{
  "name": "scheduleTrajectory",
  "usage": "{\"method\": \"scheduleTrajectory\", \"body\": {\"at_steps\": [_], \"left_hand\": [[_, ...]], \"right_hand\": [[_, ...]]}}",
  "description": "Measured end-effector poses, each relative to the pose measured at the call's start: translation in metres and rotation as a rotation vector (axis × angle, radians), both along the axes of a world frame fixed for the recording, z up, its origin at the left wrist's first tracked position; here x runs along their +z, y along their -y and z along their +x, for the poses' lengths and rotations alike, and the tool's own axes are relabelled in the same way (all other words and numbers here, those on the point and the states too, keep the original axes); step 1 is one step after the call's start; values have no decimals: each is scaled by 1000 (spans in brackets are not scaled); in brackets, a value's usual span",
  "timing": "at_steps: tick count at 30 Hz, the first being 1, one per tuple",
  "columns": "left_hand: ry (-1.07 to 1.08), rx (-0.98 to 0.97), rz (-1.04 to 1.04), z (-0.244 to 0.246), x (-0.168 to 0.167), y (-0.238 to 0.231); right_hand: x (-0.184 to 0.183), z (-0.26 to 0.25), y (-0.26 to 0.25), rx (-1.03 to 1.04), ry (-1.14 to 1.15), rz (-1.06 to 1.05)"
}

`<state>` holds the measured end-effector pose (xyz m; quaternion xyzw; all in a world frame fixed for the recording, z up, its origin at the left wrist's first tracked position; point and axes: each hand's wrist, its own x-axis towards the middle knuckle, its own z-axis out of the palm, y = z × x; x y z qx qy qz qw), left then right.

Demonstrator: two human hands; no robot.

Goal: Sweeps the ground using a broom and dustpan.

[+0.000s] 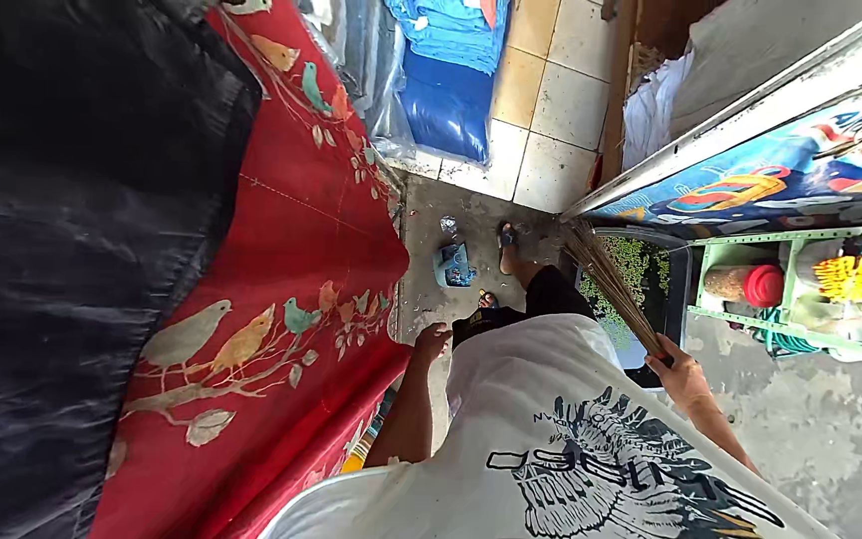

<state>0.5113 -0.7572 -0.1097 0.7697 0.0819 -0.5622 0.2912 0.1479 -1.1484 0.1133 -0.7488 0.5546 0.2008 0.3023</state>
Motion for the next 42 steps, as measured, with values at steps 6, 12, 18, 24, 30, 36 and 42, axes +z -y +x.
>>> {"method": "scheduleTrajectory", "body": {"at_steps": [6, 12, 18, 24, 30, 36, 42], "left_hand": [[150, 30, 7, 1, -2, 1], [405, -116, -14, 43, -5, 74], [537, -189, -76, 95, -62, 146], [581, -377, -21, 128, -83, 187], [619, -361, -60, 118, -98, 212], [604, -387, -36, 108, -87, 239], [615, -396, -2, 116, -101, 253]], "right_hand": [[-17, 40, 10, -10, 19, 135], [-104, 113, 49, 144, -102, 197], [-169, 177, 65, 105, -94, 203], [-247, 195, 73, -63, -31, 157], [-319, 213, 8, 286, -198, 443], [-222, 178, -23, 281, -156, 478], [-219, 207, 49, 229, -134, 289]]}}
